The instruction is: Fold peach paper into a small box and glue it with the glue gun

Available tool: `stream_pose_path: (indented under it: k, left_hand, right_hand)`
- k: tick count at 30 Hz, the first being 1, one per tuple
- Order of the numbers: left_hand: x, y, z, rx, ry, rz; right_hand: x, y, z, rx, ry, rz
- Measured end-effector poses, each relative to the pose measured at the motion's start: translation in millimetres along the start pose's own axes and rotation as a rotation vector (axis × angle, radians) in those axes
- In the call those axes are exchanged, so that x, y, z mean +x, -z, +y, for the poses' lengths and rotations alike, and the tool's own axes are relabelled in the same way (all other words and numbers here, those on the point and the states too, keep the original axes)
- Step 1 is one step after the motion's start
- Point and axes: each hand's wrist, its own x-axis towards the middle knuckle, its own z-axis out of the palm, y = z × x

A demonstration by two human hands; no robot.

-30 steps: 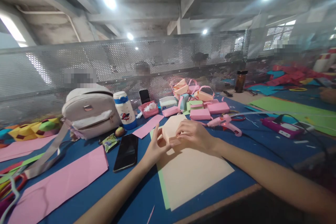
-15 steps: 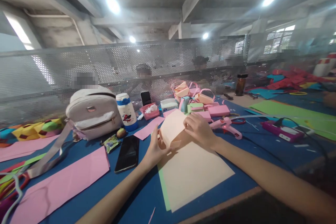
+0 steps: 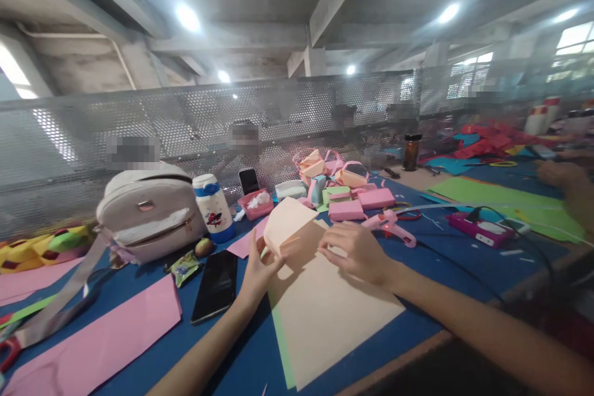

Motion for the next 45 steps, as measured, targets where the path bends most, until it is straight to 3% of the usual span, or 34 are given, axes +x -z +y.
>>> stream_pose_path:
  k: [2, 4, 8, 11, 15, 19, 32, 40, 45]
  left_hand:
    - [0.1, 0.6, -1.6, 0.003, -0.003, 0.015]
    - [-0.7, 0.5, -1.5, 0.006, -0.012, 0.024]
    - [-3.2, -1.0, 3.2, 0.009, -0.054, 0.016]
    - [-4.1, -1.9, 6.4, 0.001, -0.041, 0.011]
    - [-4.0, -2.4, 6.0, -0.019, -0.016, 0.020]
    - [-4.3, -3.2, 3.2, -0.022, -0.026, 0.001]
    - [-2.6, -3.6, 4.7, -0.055, -0.016, 0.011]
    - [-4.4, -3.5, 8.0, -0.066, -0.019, 0.011]
    - [-6.0, -4.2, 11.0, -0.079, -0.006, 0.001]
  right_hand:
    - [-23.1, 18.7, -0.6, 0.009, -0.086, -0.066]
    - [-53.1, 39.8, 10.1, -0.056, -0.263, -0.057]
    - [-107.7, 73.9, 61.3, -0.203, -0.711, -0.006]
    - [-123.1, 78.6, 101.2, -0.082, -0.865, -0.013]
    - [-111.7, 66.2, 125.2, 0.221, -0.884, -0.176]
    - [-97.4, 59.8, 122.9, 0.319, -0.890, -0.289]
    - [-83.7, 70.5, 101.9, 0.430, -0.928, -0.131]
    - [-33.4, 44.8, 68.4, 0.648, -0.818, -0.100]
    - [-4.9, 23.2, 54.1, 0.759, -0.747, -0.194]
